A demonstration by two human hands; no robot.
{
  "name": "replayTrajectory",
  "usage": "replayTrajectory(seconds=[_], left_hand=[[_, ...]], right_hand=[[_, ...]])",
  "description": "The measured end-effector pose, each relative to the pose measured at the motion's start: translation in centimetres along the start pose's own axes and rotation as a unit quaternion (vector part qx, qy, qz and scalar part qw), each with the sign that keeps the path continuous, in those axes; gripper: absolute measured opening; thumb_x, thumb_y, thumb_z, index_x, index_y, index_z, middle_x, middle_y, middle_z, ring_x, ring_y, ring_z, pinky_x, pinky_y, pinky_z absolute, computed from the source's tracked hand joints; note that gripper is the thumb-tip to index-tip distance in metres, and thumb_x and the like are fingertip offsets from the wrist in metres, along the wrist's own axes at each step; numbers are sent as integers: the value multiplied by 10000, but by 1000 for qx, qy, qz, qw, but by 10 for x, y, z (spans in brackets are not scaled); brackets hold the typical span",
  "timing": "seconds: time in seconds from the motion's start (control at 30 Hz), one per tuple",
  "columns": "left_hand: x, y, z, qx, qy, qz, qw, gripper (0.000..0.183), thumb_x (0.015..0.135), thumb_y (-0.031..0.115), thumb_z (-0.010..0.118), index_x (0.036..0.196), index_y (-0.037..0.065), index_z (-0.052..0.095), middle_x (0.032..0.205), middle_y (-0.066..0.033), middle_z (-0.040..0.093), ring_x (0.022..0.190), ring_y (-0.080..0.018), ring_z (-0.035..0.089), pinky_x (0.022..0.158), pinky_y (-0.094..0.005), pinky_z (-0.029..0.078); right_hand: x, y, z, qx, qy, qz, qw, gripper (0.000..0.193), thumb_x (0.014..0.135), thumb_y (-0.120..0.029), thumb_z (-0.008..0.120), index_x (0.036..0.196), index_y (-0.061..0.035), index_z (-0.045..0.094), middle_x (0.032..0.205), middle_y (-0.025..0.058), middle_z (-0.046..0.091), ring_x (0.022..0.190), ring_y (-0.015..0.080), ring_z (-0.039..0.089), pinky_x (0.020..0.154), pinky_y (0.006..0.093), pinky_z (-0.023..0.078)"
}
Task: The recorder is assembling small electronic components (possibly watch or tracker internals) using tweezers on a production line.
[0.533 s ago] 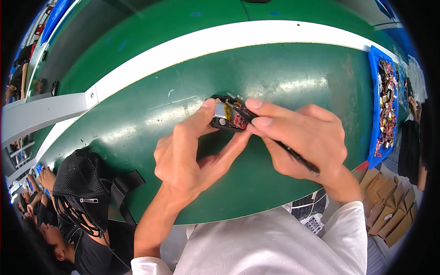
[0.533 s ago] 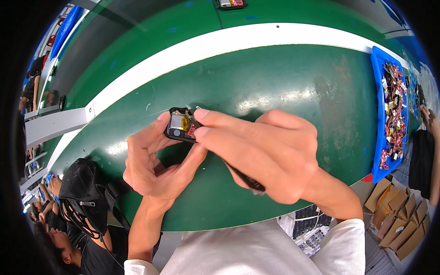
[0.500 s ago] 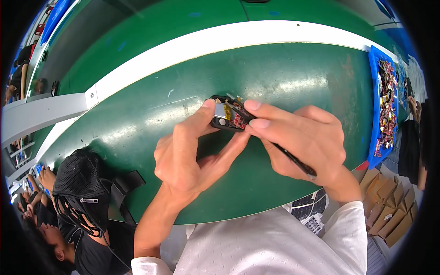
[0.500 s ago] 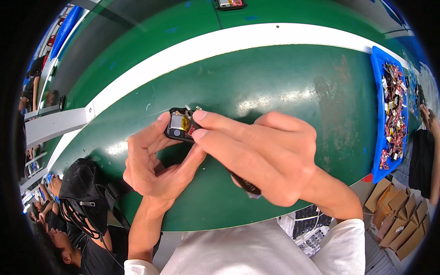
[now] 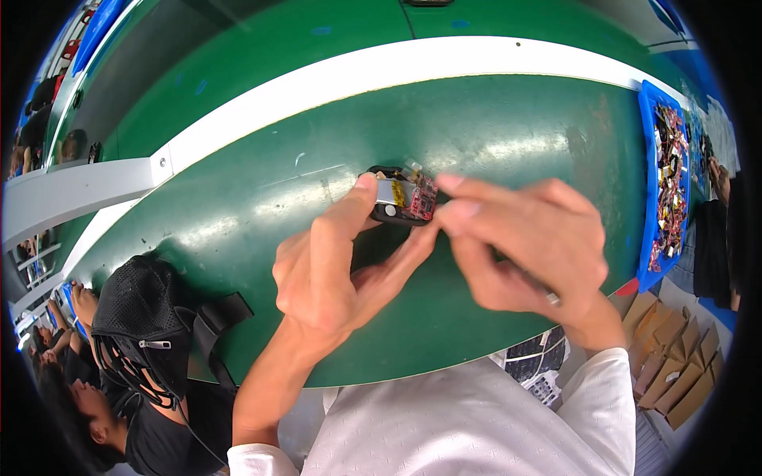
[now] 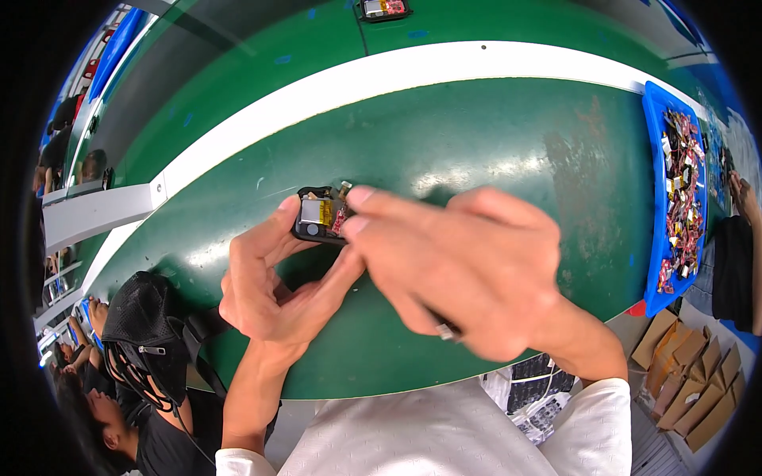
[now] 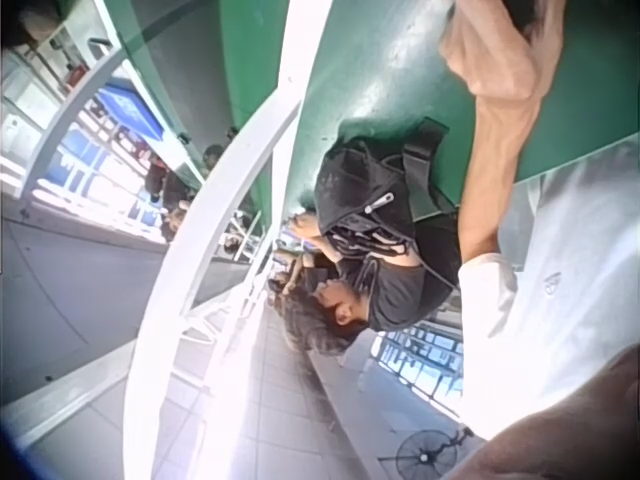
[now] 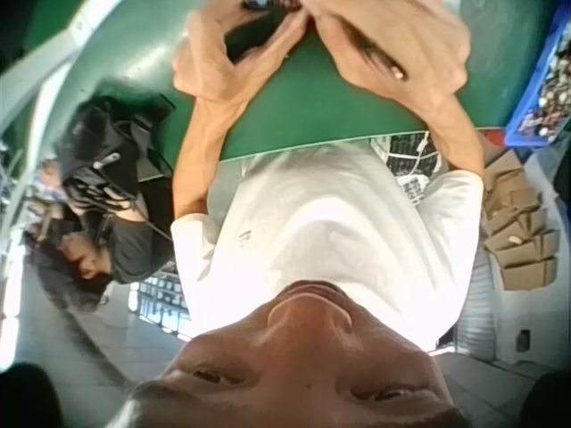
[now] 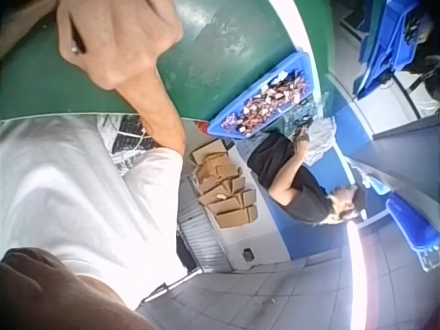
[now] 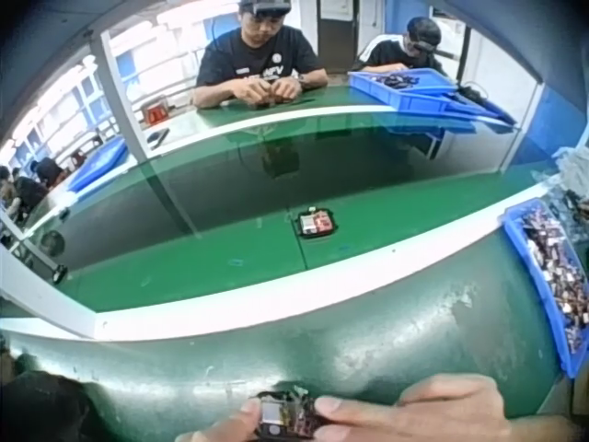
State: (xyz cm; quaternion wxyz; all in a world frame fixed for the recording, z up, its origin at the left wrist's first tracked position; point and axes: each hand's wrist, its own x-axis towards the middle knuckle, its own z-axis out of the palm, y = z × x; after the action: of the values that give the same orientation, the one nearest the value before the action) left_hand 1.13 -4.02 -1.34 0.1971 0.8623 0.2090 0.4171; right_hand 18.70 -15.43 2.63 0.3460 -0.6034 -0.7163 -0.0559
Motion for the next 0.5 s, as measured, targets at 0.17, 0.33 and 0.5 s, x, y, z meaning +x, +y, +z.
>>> replayTrajectory(seconds=[0.17,0.33,0.5], left_hand=[[1,5,1,-13,9,-26,1000,575,690,144,991,1089,-107,663,867,-163,745,667,-217,763,549,-284,601],[3,3,0,-20,-12,27,999,643,676,142,999,1145,-116,642,968,-185,755,742,-229,774,614,-281,631],[3,-1,1,-26,-41,50,998,671,674,128,994,1195,-106,642,1094,-189,765,786,-229,784,662,-282,648]], right_hand=[[1,13,7,173,161,153,960,168,960,63,594,1125,33,593,1089,292,733,684,170,684,555,210,450],[6,21,-7,333,116,307,884,196,1033,-76,470,1090,38,620,811,163,718,487,54,446,488,223,329],[11,19,3,166,16,254,953,113,872,-11,723,969,8,778,518,-49,515,458,22,427,461,231,275]])
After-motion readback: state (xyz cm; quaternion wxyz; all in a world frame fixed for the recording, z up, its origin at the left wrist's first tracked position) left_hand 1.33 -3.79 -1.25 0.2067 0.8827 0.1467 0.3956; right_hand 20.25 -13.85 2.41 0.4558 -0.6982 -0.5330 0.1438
